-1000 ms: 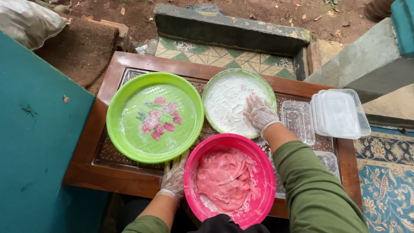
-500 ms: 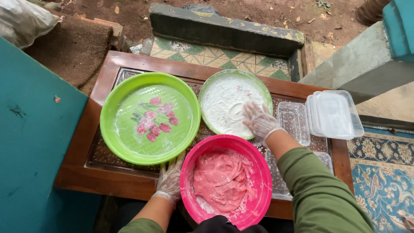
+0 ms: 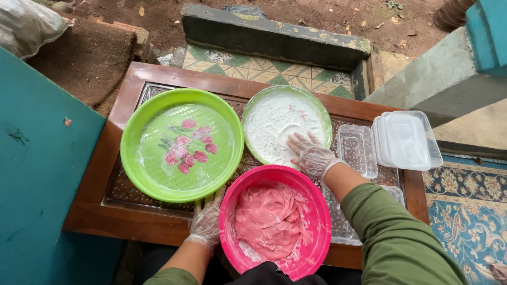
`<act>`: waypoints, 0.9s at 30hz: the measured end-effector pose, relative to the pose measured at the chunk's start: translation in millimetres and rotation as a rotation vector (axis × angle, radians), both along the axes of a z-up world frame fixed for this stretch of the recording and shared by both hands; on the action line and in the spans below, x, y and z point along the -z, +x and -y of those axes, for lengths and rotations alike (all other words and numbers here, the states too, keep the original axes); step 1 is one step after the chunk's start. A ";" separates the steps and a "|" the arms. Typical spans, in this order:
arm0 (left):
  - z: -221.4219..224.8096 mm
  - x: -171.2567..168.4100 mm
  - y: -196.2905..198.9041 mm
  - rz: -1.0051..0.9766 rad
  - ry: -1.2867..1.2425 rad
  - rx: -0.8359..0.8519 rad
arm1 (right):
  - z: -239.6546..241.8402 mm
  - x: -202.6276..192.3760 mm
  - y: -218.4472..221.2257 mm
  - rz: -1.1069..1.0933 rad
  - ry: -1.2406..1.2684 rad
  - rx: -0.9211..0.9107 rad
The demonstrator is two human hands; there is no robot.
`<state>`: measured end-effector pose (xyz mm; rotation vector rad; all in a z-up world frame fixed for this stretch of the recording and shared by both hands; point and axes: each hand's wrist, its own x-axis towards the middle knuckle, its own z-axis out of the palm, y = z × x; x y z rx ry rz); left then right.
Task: Shaping small balls of pink dough by hand and coating them in white powder.
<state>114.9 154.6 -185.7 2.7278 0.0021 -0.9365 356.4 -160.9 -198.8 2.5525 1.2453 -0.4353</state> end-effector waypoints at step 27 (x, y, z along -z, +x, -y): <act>7.0 -11.1 -19.7 0.084 0.002 0.030 | 58.2 22.1 22.4 0.053 0.494 0.677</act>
